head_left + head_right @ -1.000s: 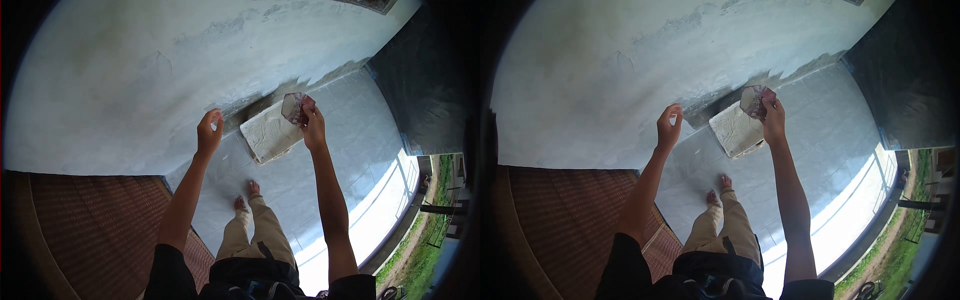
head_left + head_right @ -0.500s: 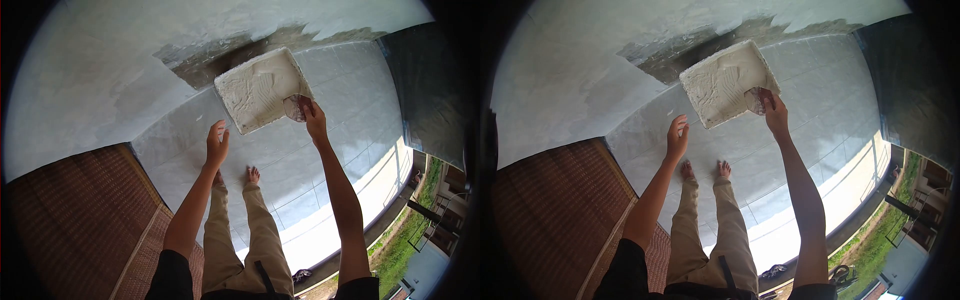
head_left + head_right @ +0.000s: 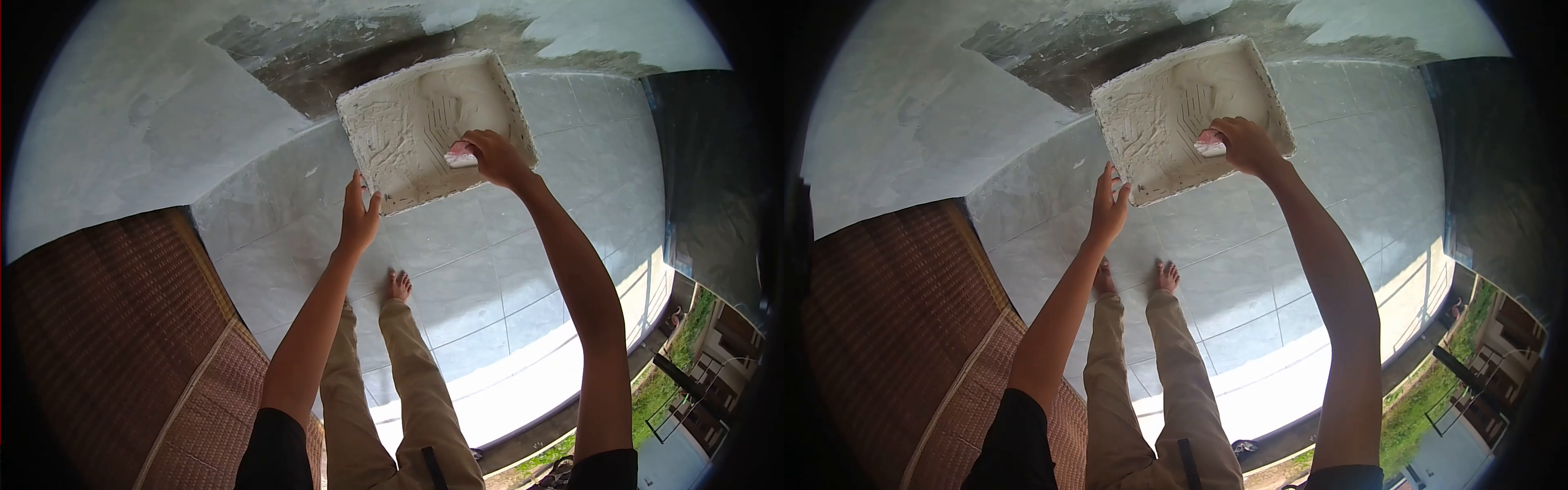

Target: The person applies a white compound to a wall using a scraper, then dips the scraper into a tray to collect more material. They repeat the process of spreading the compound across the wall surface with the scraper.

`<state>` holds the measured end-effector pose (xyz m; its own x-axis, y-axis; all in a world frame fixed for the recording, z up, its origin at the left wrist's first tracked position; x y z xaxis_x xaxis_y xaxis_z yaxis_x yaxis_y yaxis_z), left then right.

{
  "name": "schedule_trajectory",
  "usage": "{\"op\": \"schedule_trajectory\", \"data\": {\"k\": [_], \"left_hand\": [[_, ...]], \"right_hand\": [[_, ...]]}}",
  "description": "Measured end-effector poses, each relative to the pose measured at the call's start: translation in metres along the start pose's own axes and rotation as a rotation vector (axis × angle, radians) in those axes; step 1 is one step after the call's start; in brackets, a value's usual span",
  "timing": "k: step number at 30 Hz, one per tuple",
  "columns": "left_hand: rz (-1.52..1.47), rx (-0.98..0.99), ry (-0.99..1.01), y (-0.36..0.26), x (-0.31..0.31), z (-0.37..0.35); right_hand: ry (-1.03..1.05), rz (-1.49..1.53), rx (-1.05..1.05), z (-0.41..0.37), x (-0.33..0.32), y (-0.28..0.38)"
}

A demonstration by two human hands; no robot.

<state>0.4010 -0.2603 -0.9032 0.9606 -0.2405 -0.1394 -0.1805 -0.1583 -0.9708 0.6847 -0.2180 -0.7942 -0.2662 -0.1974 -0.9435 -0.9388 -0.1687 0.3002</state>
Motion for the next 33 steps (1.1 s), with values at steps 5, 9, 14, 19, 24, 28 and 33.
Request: {"op": "schedule_trajectory", "data": {"k": [5,9,14,19,24,28,33], "left_hand": [[0.056,-0.005,0.063,0.000,-0.001,0.002],[0.023,-0.021,0.069,0.000,-0.002,0.002],[0.057,0.002,0.075,0.011,-0.002,0.003],[0.050,0.003,0.077,0.013,-0.002,0.003],[-0.016,-0.062,0.073,0.004,-0.002,0.000],[0.002,-0.018,0.084,0.013,-0.002,-0.002],[0.007,-0.027,0.087,0.012,-0.003,-0.001]], "right_hand": [[0.157,0.002,-0.010,0.006,0.017,0.002],[0.166,-0.022,-0.029,0.006,0.020,0.005],[0.235,0.034,0.003,0.009,0.024,0.003],[0.362,0.076,0.016,0.020,0.038,-0.005],[0.461,0.064,0.060,0.031,0.046,-0.010],[0.459,0.085,0.044,0.033,0.047,-0.009],[0.533,0.058,0.072,0.035,0.048,-0.010]]}}
Point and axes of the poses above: each hand's wrist, its own z-axis towards the middle knuckle, its own x-axis out of the palm, y = z × x, the point moved 7 cm from there along z, towards the middle knuckle, and after that the axes turned 12 degrees about -z, right-handed, at the moved point
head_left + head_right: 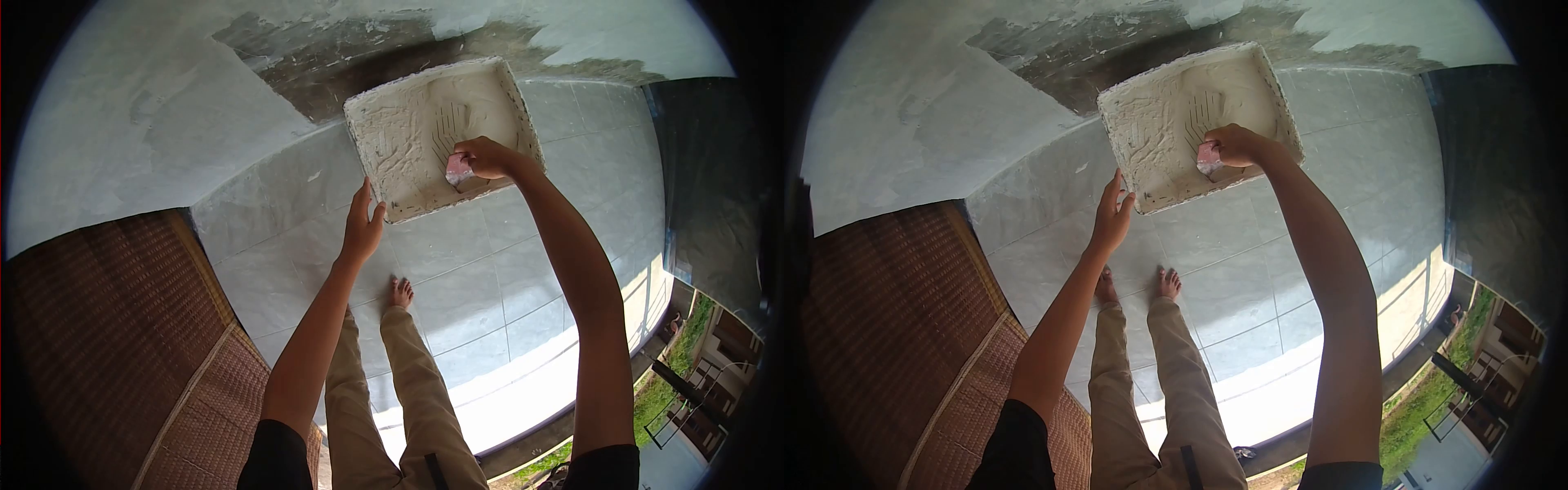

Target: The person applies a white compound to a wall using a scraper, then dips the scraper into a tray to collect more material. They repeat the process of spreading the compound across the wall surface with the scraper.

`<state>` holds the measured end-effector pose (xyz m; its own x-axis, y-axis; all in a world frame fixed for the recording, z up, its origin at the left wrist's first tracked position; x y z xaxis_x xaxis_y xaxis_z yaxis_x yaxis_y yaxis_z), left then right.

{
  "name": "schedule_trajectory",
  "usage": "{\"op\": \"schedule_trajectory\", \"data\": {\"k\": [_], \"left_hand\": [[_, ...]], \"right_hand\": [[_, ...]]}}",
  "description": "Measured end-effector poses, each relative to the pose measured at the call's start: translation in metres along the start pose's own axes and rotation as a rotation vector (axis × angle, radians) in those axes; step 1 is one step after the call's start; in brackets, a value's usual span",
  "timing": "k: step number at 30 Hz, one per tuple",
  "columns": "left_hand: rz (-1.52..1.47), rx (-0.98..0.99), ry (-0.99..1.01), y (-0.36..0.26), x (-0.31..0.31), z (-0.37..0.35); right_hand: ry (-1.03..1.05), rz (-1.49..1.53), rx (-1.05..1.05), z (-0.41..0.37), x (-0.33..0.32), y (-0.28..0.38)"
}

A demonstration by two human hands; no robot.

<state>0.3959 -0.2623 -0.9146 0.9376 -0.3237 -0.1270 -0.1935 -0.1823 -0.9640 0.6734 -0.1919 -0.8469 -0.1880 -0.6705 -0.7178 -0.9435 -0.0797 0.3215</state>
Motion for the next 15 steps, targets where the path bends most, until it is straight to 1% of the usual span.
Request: {"op": "schedule_trajectory", "data": {"k": [3,5,7,15], "left_hand": [[-0.007,0.006,0.005,-0.006,0.000,0.000],[-0.054,-0.066,0.011,-0.014,0.000,-0.001],[-0.048,-0.060,0.012,-0.011,0.000,0.000],[-0.044,-0.074,0.004,-0.013,0.001,-0.001]], "right_hand": [[0.015,-0.023,0.010,0.001,-0.001,0.001],[0.021,-0.041,0.014,0.001,-0.002,0.001],[0.048,-0.030,0.008,0.004,-0.001,-0.001],[0.035,-0.057,0.005,0.005,-0.006,0.003]]}}
Point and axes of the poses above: each hand's wrist, its own z-axis towards the middle knuckle, its own x-axis out of the palm, y = z × x, the point moved 7 cm from there along z, towards the middle knuckle, and after that the axes turned 12 degrees about -z, right-handed, at the moved point
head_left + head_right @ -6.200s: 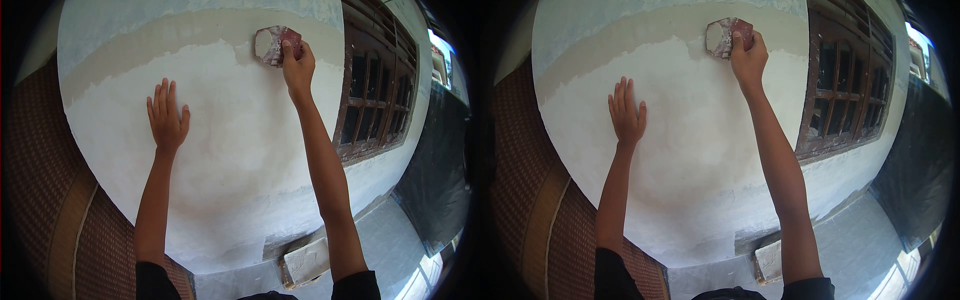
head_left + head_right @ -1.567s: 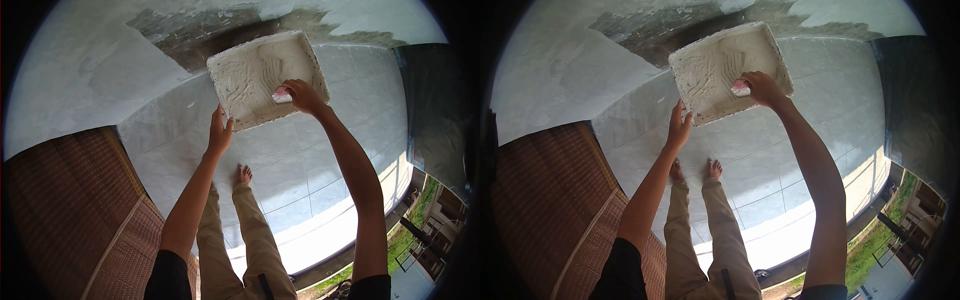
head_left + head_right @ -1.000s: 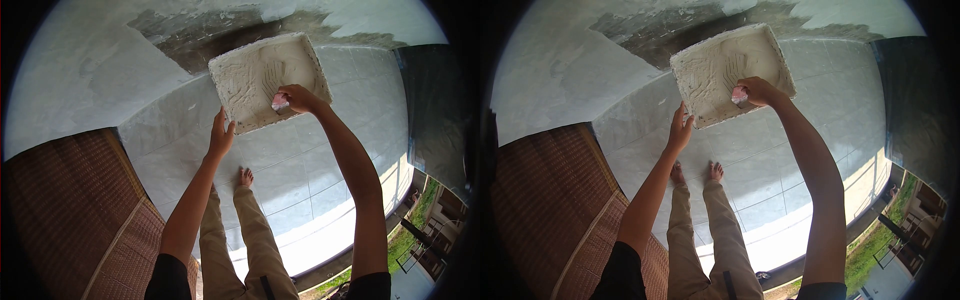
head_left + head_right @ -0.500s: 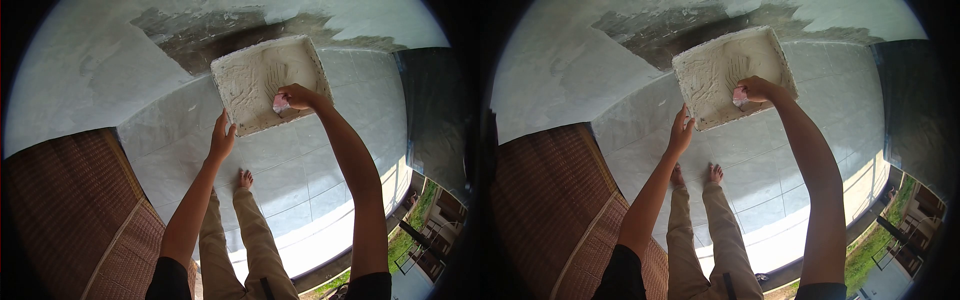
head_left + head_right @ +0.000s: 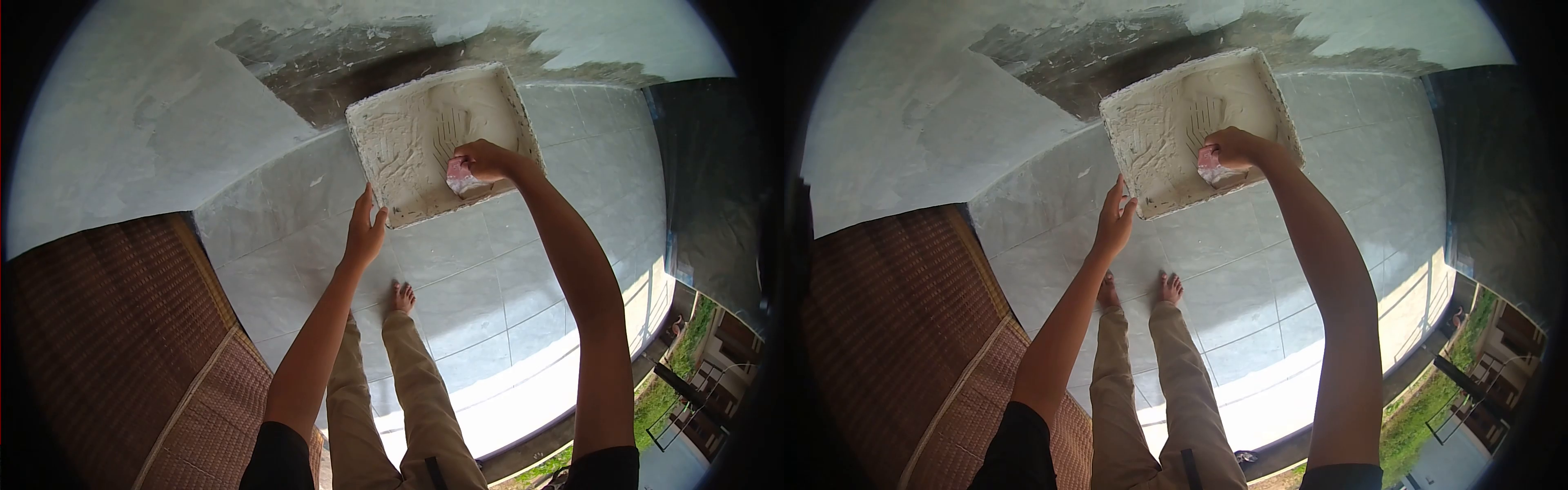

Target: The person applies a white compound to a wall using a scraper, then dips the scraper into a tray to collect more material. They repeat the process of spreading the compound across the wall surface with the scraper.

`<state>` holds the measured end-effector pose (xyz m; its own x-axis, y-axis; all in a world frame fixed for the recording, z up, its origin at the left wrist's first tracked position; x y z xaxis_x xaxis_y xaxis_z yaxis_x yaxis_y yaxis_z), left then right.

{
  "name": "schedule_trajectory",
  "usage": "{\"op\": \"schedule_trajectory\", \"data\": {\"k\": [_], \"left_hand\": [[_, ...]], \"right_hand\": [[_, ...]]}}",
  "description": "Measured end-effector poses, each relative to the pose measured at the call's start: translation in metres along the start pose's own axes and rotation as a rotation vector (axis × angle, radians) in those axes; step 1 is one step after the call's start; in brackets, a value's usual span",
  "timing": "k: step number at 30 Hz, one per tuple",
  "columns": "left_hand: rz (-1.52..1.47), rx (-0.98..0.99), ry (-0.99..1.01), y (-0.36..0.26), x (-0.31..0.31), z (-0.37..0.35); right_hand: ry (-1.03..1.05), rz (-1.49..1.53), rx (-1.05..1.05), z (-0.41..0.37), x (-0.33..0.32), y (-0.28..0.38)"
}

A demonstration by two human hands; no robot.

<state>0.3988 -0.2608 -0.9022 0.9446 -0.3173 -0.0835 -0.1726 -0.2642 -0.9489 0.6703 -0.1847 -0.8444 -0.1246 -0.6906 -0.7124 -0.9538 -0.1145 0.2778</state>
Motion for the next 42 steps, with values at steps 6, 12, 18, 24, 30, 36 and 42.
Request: {"op": "schedule_trajectory", "data": {"k": [6,12,18,24,30,36,42], "left_hand": [[-0.018,0.004,-0.004,0.001,0.000,0.000],[-0.036,0.010,-0.007,0.009,0.000,0.001],[-0.034,0.002,-0.016,-0.002,-0.001,-0.004],[-0.042,-0.007,-0.006,0.001,-0.002,-0.009],[0.006,0.024,-0.008,0.014,-0.009,-0.016],[0.044,0.032,-0.034,-0.014,-0.034,-0.030],[0.028,0.111,-0.106,-0.095,-0.086,-0.038]], "right_hand": [[-0.002,-0.040,-0.037,0.008,0.000,0.006],[0.037,-0.054,-0.020,0.014,0.000,0.005],[0.086,-0.066,0.040,0.016,0.000,0.003],[0.052,-0.042,0.037,0.014,-0.003,-0.003],[0.268,-0.139,0.205,0.024,0.019,-0.051],[0.212,0.648,0.373,-0.044,-0.006,-0.031],[-0.051,1.308,0.169,-0.097,-0.037,0.016]]}}
Point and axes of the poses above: each hand's wrist, its own z-axis towards the middle knuckle, its own x-axis out of the palm, y = z × x, the point moved 7 cm from there along z, towards the middle knuckle, and after that the axes turned 12 degrees about -z, right-handed, at the moved point
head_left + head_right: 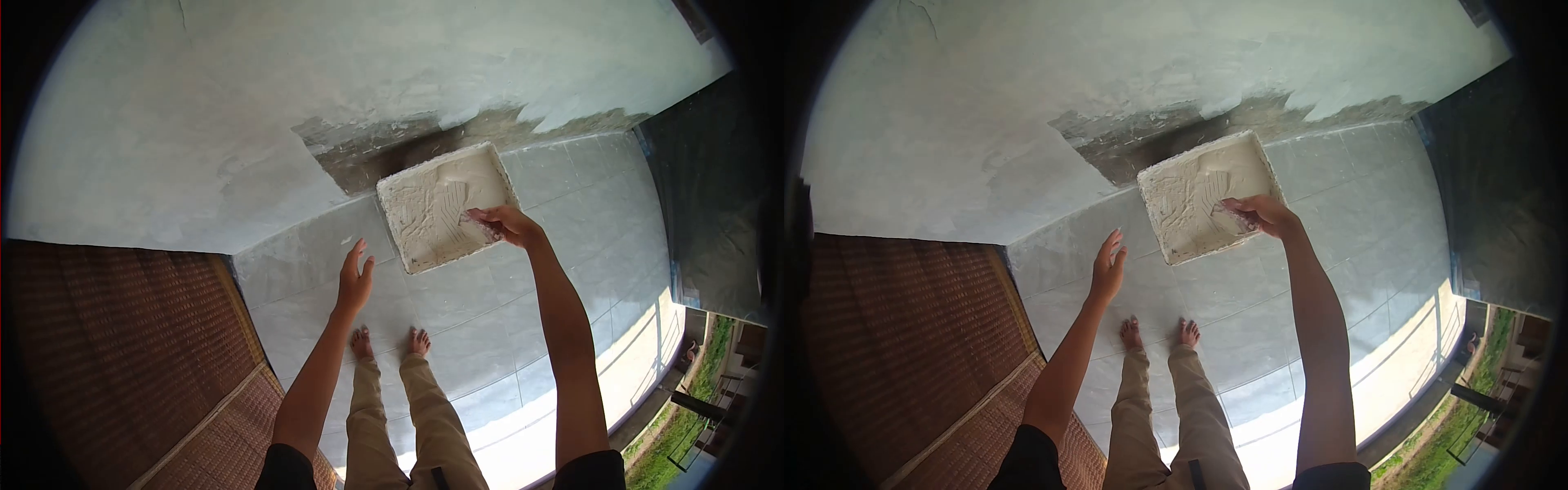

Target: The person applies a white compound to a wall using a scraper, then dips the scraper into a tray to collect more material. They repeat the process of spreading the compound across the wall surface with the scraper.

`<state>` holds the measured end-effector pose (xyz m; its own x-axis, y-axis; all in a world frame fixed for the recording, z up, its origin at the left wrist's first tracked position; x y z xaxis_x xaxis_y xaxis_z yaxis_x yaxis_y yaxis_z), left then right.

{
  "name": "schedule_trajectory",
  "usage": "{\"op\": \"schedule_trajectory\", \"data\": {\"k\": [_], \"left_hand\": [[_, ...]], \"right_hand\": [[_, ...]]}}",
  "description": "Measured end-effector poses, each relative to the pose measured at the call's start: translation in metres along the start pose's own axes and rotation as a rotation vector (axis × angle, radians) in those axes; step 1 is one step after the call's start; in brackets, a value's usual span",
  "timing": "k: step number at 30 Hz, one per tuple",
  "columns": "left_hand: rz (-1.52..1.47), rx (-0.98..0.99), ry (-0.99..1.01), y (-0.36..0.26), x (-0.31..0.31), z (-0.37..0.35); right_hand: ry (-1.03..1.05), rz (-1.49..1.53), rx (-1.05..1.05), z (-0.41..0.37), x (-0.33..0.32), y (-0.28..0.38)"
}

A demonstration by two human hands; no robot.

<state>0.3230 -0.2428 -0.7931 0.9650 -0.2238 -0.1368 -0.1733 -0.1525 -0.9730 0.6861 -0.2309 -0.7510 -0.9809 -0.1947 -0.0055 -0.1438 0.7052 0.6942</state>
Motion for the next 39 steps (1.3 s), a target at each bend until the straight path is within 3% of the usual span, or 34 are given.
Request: {"op": "schedule_trajectory", "data": {"k": [3,11,17,27,39], "left_hand": [[-0.039,0.094,-0.061,-0.061,-0.035,0.012],[-0.132,0.411,-0.162,-0.261,-0.128,0.014],[-0.100,0.585,-0.244,-0.401,-0.212,-0.016],[-0.037,0.903,-0.381,-0.570,-0.366,-0.062],[0.328,1.124,-0.624,-0.691,-0.483,-0.089]], "right_hand": [[0.025,0.258,-0.234,-0.024,0.025,0.027],[0.101,0.688,-0.581,-0.124,0.098,0.176],[0.180,0.687,-0.793,-0.200,0.155,0.294],[0.162,0.602,-0.977,-0.311,0.270,0.480],[0.215,0.491,-1.268,-0.382,0.358,0.639]]}}
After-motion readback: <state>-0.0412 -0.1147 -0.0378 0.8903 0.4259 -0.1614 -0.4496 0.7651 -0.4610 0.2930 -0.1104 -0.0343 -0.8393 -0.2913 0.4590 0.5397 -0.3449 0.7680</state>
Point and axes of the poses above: each hand's wrist, its own z-axis towards the middle knuckle, its own x-axis out of the palm, y = z × x, the point moved 7 cm from there along z, towards the middle knuckle, and after that the axes turned 12 degrees about -z, right-handed, at the moved point
